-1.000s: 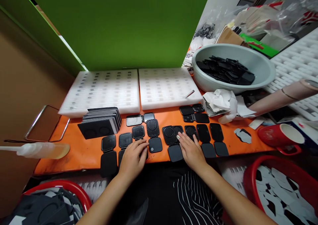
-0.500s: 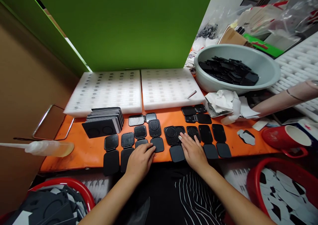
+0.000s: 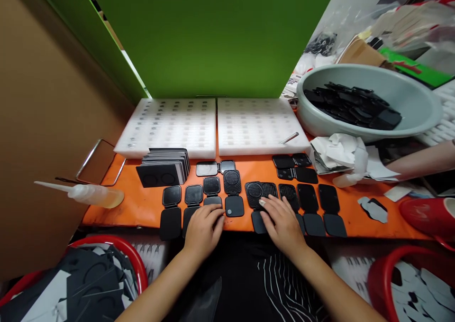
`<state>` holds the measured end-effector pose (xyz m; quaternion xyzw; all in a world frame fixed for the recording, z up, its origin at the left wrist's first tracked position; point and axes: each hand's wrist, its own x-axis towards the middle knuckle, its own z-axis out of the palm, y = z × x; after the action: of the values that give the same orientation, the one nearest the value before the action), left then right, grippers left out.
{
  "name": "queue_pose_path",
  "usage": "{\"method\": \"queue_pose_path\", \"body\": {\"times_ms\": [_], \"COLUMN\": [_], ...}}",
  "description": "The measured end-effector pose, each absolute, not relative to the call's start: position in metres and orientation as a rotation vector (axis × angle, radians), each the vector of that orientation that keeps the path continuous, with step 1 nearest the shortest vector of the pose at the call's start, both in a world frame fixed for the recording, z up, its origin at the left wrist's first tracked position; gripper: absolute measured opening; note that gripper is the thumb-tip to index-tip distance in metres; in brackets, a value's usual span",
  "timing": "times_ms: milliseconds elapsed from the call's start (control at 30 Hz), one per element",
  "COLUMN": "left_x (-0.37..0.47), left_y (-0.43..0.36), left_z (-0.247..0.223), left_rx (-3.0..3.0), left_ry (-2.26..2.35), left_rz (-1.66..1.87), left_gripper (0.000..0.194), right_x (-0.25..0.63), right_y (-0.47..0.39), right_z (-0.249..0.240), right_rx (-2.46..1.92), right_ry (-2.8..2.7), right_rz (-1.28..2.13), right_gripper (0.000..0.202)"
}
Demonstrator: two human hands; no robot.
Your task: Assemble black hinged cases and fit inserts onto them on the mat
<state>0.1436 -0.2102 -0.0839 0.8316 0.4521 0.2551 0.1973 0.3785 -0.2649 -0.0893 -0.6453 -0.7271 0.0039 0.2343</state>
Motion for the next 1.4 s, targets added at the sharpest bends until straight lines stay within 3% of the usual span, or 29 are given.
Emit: {"method": "queue_pose_path", "body": {"times_ms": [133,400,533,667,800,900,1000,1167,1267,1400], "left_x": [0.135,0.131,0.131,0.135,0.146,0.151,0.148,0.138,0.14,0.146], "left_y": [-0.211,-0.214,-0.215,-0.219,-0.227,-0.227,-0.222,-0.21,-0.209,-0.212], "left_z": [-0.083,-0.084,-0.084,-0.078,-0.071,-0.068,-0.066,-0.055,-0.052,-0.059], "left_rx": [2.215,2.236,2.139,1.603,0.618,0.2,0.039,0.259,0.442,0.646], "left_ry": [1.339,1.296,1.281,1.291,0.936,0.736,0.732,0.578,0.581,0.678], "left_rz": [0.772,0.718,0.749,0.751,0.428,0.449,0.549,0.46,0.401,0.384], "left_gripper": [0.018,0.02,0.021,0.024,0.055,0.05,0.039,0.043,0.045,0.041], "right_x": [0.347,0.316,0.318,0.325,0.334,0.338,0.34,0.337,0.332,0.327], "right_y": [-0.245,-0.227,-0.231,-0.243,-0.255,-0.259,-0.264,-0.271,-0.267,-0.253], "right_z": [-0.077,-0.077,-0.083,-0.087,-0.079,-0.071,-0.067,-0.069,-0.068,-0.062], "right_rx": [-1.774,-1.894,-1.729,-1.374,-1.12,-1.078,-1.058,-1.078,-1.357,-1.438], "right_ry": [-2.116,-2.101,-2.042,-1.948,-2.007,-2.007,-1.962,-1.851,-1.441,-0.735], "right_rz": [0.11,0.115,0.199,0.121,0.103,0.146,0.169,0.313,0.513,1.415], "right_gripper": [0.032,0.051,0.051,0.051,0.043,0.031,0.027,0.024,0.017,0.038]}}
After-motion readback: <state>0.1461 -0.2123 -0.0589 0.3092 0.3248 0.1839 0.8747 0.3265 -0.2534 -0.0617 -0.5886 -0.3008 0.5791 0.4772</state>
